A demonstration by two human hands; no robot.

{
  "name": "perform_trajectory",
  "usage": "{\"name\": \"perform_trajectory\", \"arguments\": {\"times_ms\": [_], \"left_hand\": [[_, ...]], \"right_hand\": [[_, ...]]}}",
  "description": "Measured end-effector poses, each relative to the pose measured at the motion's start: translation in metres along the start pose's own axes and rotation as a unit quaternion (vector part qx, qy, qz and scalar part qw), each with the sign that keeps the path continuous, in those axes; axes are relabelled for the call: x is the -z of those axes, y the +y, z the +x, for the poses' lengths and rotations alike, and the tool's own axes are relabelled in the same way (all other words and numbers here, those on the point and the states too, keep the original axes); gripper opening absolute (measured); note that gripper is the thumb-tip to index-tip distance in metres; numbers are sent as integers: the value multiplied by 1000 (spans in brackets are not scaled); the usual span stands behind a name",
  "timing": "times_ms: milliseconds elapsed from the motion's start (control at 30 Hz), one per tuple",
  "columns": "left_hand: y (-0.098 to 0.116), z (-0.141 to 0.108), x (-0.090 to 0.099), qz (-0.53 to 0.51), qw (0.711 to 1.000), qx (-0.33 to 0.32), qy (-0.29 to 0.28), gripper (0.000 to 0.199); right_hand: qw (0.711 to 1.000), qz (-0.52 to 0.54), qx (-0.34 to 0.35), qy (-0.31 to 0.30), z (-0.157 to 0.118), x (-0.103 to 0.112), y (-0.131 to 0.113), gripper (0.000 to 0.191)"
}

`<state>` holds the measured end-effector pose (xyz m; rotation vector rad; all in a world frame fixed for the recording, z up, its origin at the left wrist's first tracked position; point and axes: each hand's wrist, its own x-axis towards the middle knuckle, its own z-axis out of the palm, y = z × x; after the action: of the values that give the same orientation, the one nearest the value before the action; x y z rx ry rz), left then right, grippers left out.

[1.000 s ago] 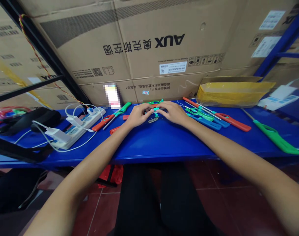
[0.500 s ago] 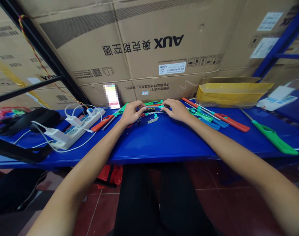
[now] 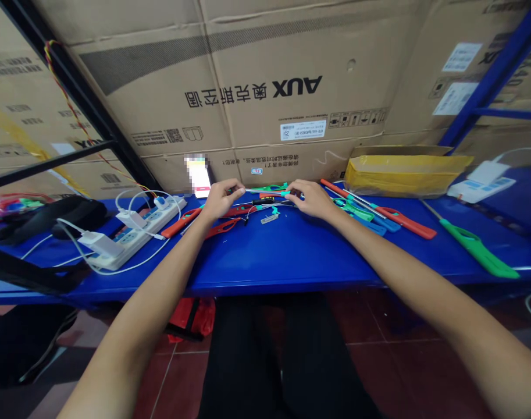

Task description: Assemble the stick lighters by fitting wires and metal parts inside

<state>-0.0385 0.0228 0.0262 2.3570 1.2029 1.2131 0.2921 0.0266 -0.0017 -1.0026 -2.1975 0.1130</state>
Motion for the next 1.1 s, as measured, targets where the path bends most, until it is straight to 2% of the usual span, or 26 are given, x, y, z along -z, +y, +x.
{"name": "perform_trajectory", "arguments": {"times_ms": [167,400,600,800,1100], "left_hand": [[-3,1,2,-15,1000,8,-4,26],[-5,0,3,-61,997,30,-45,26],[-6,1,5,-66,996,29,-43,25],[-8,0,6,-66,997,30,-39,25],[-7,-4,-6,-37,995,38,-85,29]], "right_hand": [[1000,-5,-6,-2,0,0,-3,10],[1000,9,-13,-1,-1,1,-5,11],[999,31,-11,14,0,1,-8,11],[999,32,-19,1,-1,0,-8,10],[999,41,-31,0,-3,-1,-4,12]]}}
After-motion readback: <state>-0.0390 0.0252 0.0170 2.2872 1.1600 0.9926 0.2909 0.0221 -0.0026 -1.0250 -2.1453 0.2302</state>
